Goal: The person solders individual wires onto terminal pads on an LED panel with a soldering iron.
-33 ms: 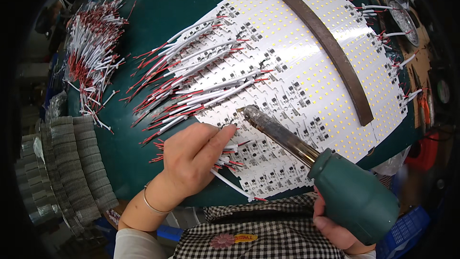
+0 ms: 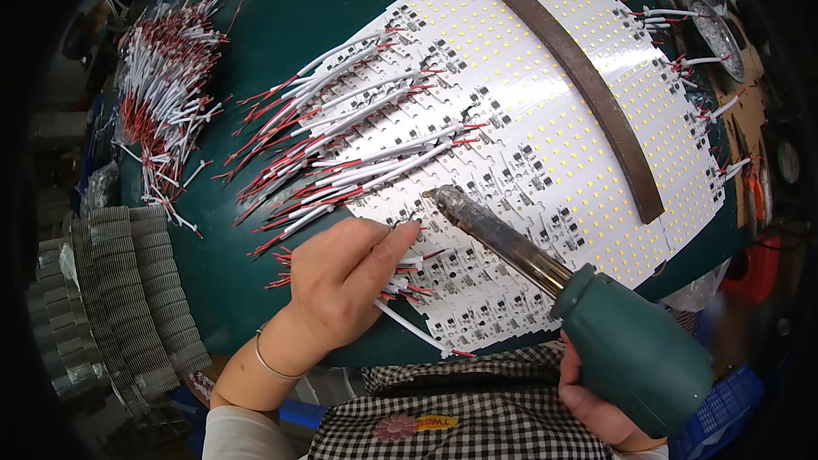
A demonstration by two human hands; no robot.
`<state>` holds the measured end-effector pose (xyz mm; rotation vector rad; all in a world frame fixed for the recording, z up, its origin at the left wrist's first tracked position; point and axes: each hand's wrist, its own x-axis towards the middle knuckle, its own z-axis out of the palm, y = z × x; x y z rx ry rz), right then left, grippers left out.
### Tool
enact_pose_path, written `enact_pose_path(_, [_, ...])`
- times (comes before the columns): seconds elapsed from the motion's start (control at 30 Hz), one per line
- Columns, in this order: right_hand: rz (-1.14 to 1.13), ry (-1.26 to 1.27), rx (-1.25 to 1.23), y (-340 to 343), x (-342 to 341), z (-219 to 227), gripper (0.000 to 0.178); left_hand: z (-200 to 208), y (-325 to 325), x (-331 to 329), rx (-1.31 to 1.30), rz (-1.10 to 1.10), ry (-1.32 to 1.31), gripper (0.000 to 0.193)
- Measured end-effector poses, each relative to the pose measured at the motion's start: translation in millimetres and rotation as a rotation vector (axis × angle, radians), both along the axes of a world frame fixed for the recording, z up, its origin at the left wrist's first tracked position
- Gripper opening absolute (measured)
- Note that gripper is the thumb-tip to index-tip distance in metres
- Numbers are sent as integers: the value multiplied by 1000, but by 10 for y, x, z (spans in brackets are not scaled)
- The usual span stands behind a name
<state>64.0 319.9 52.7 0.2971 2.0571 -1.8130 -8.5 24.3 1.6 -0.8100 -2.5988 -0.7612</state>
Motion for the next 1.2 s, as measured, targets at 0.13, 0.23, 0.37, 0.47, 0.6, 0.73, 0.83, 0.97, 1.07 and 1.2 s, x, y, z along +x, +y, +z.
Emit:
enact_pose_path(0.13, [-11,104,21,35,2,33,61,-6,-9,27,-13,13,-16,41])
enact_pose_path(0.23, [-214,378,-33,-18,5,106,65,8,-24,18,-1,-2,-57,43])
enact_pose_path(0.37, [-208,403,-55,112,31,84,69,19,-34,-23,45,-26,-96,44])
enact_pose_path(0.47, [-130,508,23,184,12,71,74,19,-75,-55,159,-9,-37,44])
enact_pose_path(0.6, [-147,645,219,286,-37,172,79,86,-80,-74,233,154,86,55])
enact_pose_path(0.73, [-164,667,219,304,-3,20,78,180,18,-66,177,122,-192,42])
enact_pose_path(0.83, [-144,407,-75,285,62,-35,69,151,23,-103,34,63,-114,54])
enact_pose_path(0.97, [-104,302,-108,248,65,-19,66,63,61,-109,87,55,-56,50])
enact_pose_path(1.07, [-184,246,-87,243,125,-33,67,38,87,-87,65,67,-94,46])
enact_pose_path(1.2, [-158,141,-101,294,190,-63,67,62,103,-87,14,94,-39,44])
